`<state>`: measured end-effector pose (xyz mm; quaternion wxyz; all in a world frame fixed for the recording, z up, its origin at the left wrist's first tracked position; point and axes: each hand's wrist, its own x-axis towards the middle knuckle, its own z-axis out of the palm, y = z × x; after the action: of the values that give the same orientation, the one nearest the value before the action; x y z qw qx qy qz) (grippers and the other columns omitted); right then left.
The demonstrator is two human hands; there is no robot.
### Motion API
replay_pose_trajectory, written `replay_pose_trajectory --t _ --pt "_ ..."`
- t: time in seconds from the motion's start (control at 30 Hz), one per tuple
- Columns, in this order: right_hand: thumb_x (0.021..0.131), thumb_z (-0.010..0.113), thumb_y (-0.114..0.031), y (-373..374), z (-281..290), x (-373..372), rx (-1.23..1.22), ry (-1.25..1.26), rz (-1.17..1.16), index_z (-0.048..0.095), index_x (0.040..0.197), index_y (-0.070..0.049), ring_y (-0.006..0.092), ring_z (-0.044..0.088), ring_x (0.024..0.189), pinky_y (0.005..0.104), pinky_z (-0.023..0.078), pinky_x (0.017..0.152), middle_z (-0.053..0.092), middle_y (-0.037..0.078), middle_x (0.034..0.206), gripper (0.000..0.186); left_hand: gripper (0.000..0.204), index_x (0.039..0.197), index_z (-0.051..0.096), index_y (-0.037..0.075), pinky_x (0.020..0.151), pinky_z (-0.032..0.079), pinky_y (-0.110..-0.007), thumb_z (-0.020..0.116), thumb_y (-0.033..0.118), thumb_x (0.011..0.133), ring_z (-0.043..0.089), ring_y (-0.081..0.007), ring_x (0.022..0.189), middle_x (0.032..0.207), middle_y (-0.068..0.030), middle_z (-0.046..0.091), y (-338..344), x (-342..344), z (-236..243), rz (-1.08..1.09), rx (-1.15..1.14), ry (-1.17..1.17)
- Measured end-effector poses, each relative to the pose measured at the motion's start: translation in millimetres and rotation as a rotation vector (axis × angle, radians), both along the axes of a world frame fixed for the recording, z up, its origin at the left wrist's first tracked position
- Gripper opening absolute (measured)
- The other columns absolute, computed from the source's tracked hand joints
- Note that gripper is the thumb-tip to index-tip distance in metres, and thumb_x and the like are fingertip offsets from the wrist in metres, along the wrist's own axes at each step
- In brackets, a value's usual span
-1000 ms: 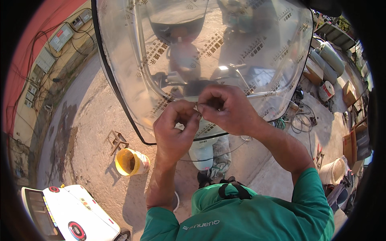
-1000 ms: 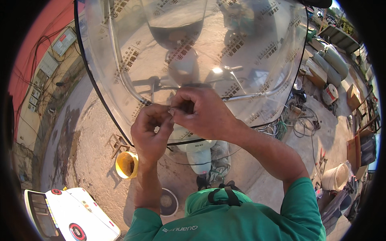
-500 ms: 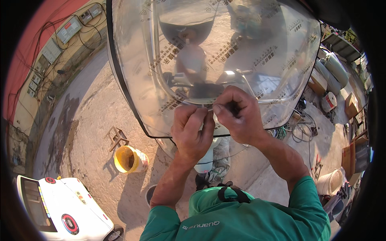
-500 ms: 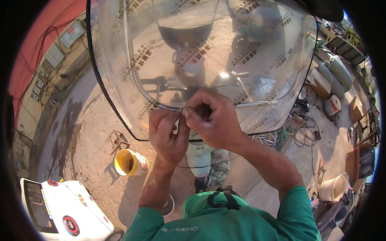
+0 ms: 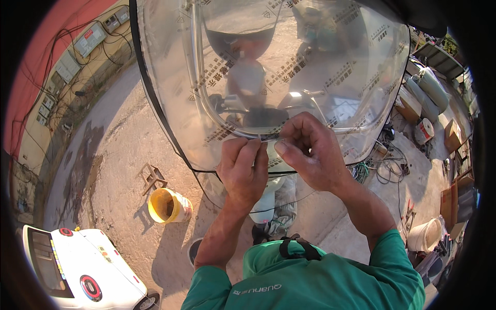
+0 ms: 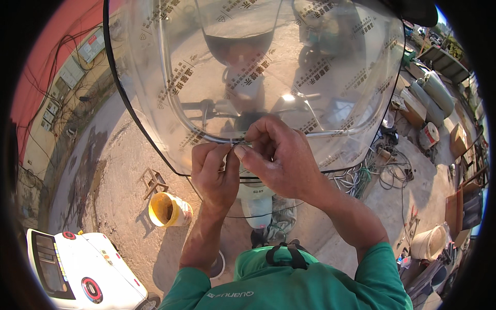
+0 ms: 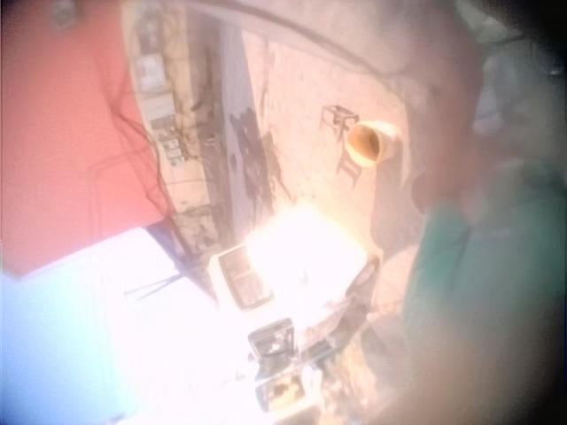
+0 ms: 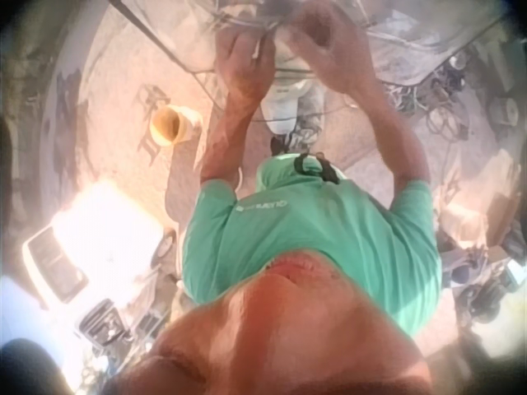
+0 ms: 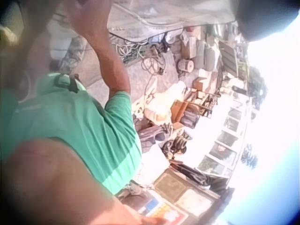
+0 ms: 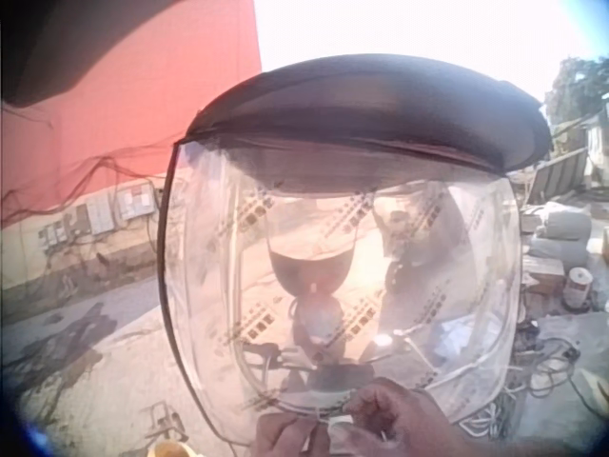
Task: The person installs a rubber seal onto a transparent plastic windshield for a scooter. They align the seal along the edges and use zip ties to secure it in place.
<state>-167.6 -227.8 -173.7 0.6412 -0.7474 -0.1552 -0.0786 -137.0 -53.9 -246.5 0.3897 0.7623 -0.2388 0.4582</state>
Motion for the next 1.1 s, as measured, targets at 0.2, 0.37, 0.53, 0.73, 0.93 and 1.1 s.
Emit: replay_pose_trajectory --t 0.2,0.37,0.53,0.73,0.93,1.1 --pt "0.091 0.076 -0.018 10 -11 20 -0.412 -0.447 -0.062 0.065 0.101 -0.008 0.0302 0.071 0.071 0.0409 0.055 0.060 0.070 0.009 0.084 0.018 0.027 0.101 0.072 0.005 0.065 0.055 -0.038 0.083 -0.003 0.077 0.066 -0.0271 0.078 0.096 -0.0083 0.065 -1 -1 -5 -0.022 -0.068 0.030" --pt "0.092 0.075 -0.018 10 -20 19 -0.498 -0.489 -0.124 0.066 0.099 -0.009 0.0327 0.072 0.073 0.0433 0.056 0.062 0.071 0.009 0.085 0.015 0.030 0.105 0.072 0.006 0.062 0.055 -0.035 0.081 -0.005 0.079 0.067 -0.0240 0.079 0.099 -0.0091 0.066 7 -8 -4 -0.068 -0.067 0.100" --pt "0.091 0.075 -0.016 10 -25 13 -0.511 -0.483 -0.155 0.066 0.096 -0.007 0.0310 0.072 0.071 0.0418 0.056 0.061 0.070 0.010 0.082 0.014 0.029 0.107 0.072 0.005 0.054 0.053 -0.028 0.081 -0.005 0.081 0.067 -0.0164 0.079 0.102 -0.0096 0.068 25 -25 0 -0.006 -0.136 0.162" --pt "0.089 0.076 -0.012 15 -33 6 -0.375 -0.386 -0.136 0.065 0.091 -0.005 0.0269 0.073 0.068 0.0384 0.055 0.060 0.070 0.010 0.080 0.013 0.028 0.105 0.073 0.004 0.060 0.053 -0.032 0.081 -0.005 0.080 0.067 -0.0214 0.079 0.099 -0.0109 0.067 39 -28 5 -0.043 -0.044 0.145" --pt "0.093 0.073 -0.014 26 -39 0 -0.378 -0.359 -0.229 0.064 0.095 -0.006 0.0302 0.072 0.067 0.0413 0.054 0.060 0.071 0.011 0.078 0.012 0.030 0.104 0.075 0.006 0.079 0.054 -0.039 0.082 -0.004 0.076 0.066 -0.0288 0.091 0.100 -0.0096 0.067 62 -16 33 -0.005 0.141 -0.083" --pt "0.095 0.071 -0.014 38 -30 -1 -0.354 -0.360 -0.332 0.064 0.095 -0.005 0.0319 0.072 0.068 0.0421 0.053 0.060 0.071 0.012 0.075 0.012 0.048 0.121 0.070 0.006 0.097 0.050 -0.042 0.083 -0.003 0.076 0.061 -0.0323 0.112 0.115 -0.0106 0.065 98 -2 57 0.123 0.133 -0.196"
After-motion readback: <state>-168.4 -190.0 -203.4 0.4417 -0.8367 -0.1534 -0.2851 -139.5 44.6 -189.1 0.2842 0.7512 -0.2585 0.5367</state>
